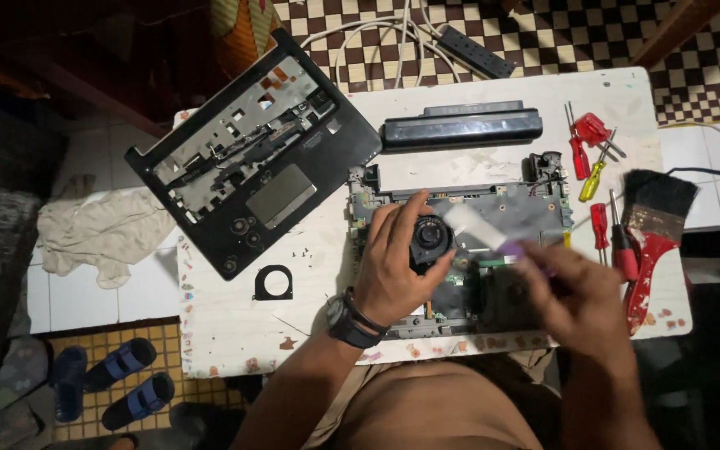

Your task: Cleaning a laptop fan with a toothbrush and reassembling it into the laptop chassis

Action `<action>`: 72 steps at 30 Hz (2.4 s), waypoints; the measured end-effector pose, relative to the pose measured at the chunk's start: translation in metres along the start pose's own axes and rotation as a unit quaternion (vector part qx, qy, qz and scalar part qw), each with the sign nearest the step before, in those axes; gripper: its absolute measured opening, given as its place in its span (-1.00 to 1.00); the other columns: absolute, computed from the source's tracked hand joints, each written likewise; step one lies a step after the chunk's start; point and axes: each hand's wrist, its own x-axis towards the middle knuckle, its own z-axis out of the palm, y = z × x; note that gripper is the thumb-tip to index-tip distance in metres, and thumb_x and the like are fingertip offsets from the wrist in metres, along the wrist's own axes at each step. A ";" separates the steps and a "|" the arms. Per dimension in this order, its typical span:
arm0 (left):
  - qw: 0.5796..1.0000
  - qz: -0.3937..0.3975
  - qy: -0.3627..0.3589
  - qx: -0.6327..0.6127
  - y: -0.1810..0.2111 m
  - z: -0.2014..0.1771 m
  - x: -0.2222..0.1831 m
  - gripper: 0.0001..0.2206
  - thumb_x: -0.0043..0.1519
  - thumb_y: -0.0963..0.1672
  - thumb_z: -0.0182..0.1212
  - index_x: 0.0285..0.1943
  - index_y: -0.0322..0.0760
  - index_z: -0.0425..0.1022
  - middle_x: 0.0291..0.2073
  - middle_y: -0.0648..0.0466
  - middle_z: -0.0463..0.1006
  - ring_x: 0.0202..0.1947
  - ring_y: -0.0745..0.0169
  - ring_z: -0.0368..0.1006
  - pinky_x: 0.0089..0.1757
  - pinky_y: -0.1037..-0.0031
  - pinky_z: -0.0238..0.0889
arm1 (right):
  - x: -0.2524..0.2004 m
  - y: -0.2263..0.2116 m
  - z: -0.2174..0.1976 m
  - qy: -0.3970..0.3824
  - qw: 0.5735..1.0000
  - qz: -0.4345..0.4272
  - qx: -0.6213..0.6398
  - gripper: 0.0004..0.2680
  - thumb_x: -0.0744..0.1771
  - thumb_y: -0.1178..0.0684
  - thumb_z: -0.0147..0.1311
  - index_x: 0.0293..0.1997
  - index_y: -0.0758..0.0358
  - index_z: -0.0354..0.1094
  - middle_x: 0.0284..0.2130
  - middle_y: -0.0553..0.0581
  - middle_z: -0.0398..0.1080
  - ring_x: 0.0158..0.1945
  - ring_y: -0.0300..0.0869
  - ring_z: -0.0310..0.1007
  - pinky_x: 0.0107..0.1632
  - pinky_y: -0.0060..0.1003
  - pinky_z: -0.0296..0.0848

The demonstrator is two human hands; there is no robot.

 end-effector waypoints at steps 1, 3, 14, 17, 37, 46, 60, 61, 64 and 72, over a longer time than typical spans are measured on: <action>1.000 0.001 -0.001 -0.001 0.001 0.000 0.000 -0.23 0.18 -0.15 0.50 0.51 -0.35 0.06 0.09 -0.07 0.49 0.11 -0.09 0.34 0.14 0.11 0.38 | 0.000 -0.004 0.002 0.001 1.000 0.001 -0.001 -0.79 0.35 0.10 0.15 0.10 0.20 0.52 -0.41 0.07 0.55 -0.54 -0.32 0.40 -0.52 -0.43 0.32; 1.000 0.012 -0.001 -0.009 0.003 -0.001 0.000 -0.23 0.13 -0.21 0.47 0.51 -0.35 0.08 0.11 -0.09 0.51 0.12 -0.11 0.36 0.18 0.09 0.34 | 0.001 -0.011 0.006 -0.070 0.997 0.030 -0.010 -0.78 0.30 0.08 0.21 0.04 0.19 0.56 -0.31 0.05 0.63 -0.44 -0.28 0.55 -0.41 -0.39 0.48; 1.000 0.004 0.001 -0.004 0.001 0.000 0.001 -0.26 0.17 -0.15 0.49 0.49 -0.36 0.10 0.07 -0.07 0.51 0.12 -0.08 0.35 0.17 0.11 0.37 | 0.001 0.009 0.008 0.015 1.000 0.001 0.000 -0.82 0.37 0.14 0.13 0.07 0.26 0.52 -0.43 0.07 0.52 -0.56 -0.30 0.36 -0.57 -0.43 0.29; 0.999 -0.006 0.001 -0.036 0.004 0.000 0.004 -0.28 0.13 -0.19 0.47 0.46 -0.44 0.16 0.03 -0.14 0.50 0.10 -0.15 0.34 0.13 -0.01 0.32 | 0.003 -0.008 0.010 -0.012 0.999 -0.008 0.034 -0.83 0.28 0.15 0.21 -0.06 0.29 0.56 -0.47 0.22 0.55 -0.46 0.01 0.51 -0.46 -0.22 0.44; 1.000 0.022 -0.006 -0.007 -0.003 0.003 -0.002 -0.21 0.15 -0.21 0.46 0.54 -0.33 0.04 0.15 -0.10 0.49 0.16 -0.14 0.34 0.18 0.03 0.34 | 0.010 -0.001 -0.021 -0.120 0.978 0.094 -0.139 -0.72 0.29 -0.20 0.10 0.06 -0.12 0.58 -0.30 -0.01 0.62 -0.66 -0.22 0.42 -0.60 -0.24 0.44; 1.000 0.017 -0.007 0.004 0.000 0.000 0.000 -0.28 0.23 -0.16 0.46 0.51 -0.34 0.08 0.12 -0.12 0.48 0.16 -0.12 0.33 0.16 0.09 0.38 | 0.011 -0.001 -0.020 -0.014 0.995 0.021 -0.101 -0.78 0.34 -0.02 0.14 0.05 0.14 0.58 -0.33 0.09 0.59 -0.47 -0.21 0.53 -0.39 -0.33 0.41; 1.000 0.021 -0.003 0.008 0.001 0.001 -0.001 -0.26 0.21 -0.14 0.47 0.52 -0.35 0.07 0.08 -0.09 0.51 0.12 -0.09 0.35 0.16 0.11 0.37 | 0.008 0.018 -0.005 0.074 0.989 -0.018 -0.123 -0.84 0.40 0.06 0.16 0.07 0.18 0.57 -0.37 0.09 0.56 -0.47 -0.22 0.48 -0.45 -0.33 0.40; 1.000 0.021 -0.001 0.010 0.001 0.000 0.001 -0.26 0.21 -0.14 0.47 0.52 -0.35 0.07 0.08 -0.09 0.51 0.12 -0.09 0.35 0.16 0.11 0.37 | 0.008 0.011 -0.005 0.074 0.990 -0.020 -0.122 -0.84 0.40 0.06 0.16 0.07 0.18 0.57 -0.37 0.09 0.56 -0.47 -0.22 0.48 -0.45 -0.33 0.40; 1.000 0.020 0.007 0.000 0.005 -0.001 0.001 -0.27 0.17 -0.18 0.49 0.48 -0.38 0.12 0.09 -0.09 0.52 0.11 -0.10 0.37 0.16 0.11 0.36 | 0.004 -0.002 -0.004 -0.044 0.998 0.007 0.051 -0.81 0.33 0.07 0.14 -0.01 0.24 0.55 -0.39 0.11 0.60 -0.54 -0.30 0.51 -0.63 -0.48 0.41; 1.000 0.015 0.025 0.009 0.010 -0.006 0.007 -0.35 0.21 -0.14 0.46 0.44 -0.40 0.18 0.03 -0.06 0.51 0.08 -0.06 0.37 0.11 0.13 0.40 | 0.000 0.014 -0.001 0.147 0.988 0.020 0.041 -0.85 0.43 0.21 0.16 0.10 0.43 0.50 -0.33 0.18 0.48 -0.40 -0.28 0.27 -0.32 -0.41 0.22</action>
